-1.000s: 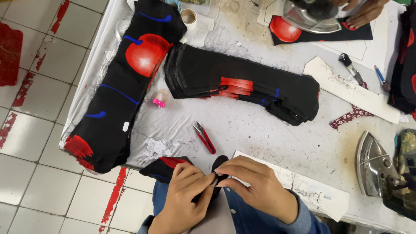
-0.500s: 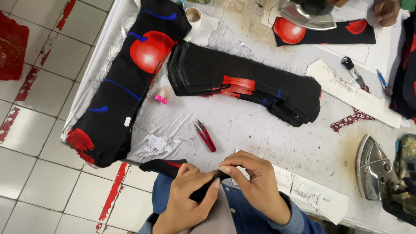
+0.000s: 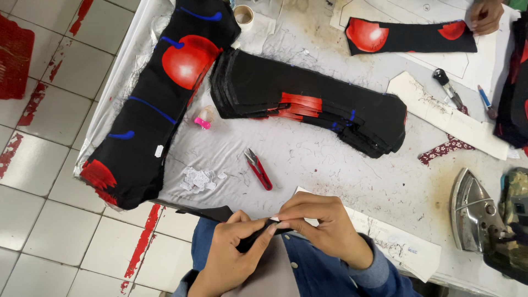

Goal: The person places a paper pattern on a piece of black fabric, irons it, and then removes the pattern. They repeat this process with another piece of fabric, aligning the pattern and ironing it before removing the paper.

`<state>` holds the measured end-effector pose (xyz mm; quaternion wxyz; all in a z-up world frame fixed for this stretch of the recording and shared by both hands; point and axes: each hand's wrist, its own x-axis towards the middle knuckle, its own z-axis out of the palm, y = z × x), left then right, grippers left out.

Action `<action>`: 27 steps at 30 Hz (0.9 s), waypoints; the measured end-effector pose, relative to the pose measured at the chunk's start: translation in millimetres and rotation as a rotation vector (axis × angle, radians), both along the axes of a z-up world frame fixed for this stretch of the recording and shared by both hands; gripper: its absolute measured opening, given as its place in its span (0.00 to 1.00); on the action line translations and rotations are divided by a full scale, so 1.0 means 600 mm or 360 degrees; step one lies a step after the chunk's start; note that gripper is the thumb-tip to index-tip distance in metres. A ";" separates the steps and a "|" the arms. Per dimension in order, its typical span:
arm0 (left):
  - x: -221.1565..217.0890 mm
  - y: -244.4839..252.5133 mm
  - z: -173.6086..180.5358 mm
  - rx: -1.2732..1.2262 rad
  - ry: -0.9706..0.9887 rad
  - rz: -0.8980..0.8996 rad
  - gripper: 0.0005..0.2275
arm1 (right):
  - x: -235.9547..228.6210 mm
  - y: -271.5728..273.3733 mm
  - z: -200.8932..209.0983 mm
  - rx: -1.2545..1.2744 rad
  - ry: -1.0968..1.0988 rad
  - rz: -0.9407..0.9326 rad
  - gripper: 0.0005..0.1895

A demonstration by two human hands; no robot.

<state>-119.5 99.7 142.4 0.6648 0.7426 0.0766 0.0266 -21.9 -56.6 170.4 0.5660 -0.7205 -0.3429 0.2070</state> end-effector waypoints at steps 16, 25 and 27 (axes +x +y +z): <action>-0.001 0.047 -0.009 0.0293 0.0037 -0.0184 0.05 | -0.013 0.023 -0.013 -0.0236 0.0333 -0.0209 0.06; -0.011 0.113 -0.013 0.0498 0.0147 -0.0463 0.06 | 0.001 0.046 -0.009 -0.0489 -0.0147 0.0152 0.06; -0.022 0.140 -0.009 0.0408 0.0267 -0.0558 0.04 | 0.021 0.046 -0.007 -0.0509 -0.0180 -0.0082 0.04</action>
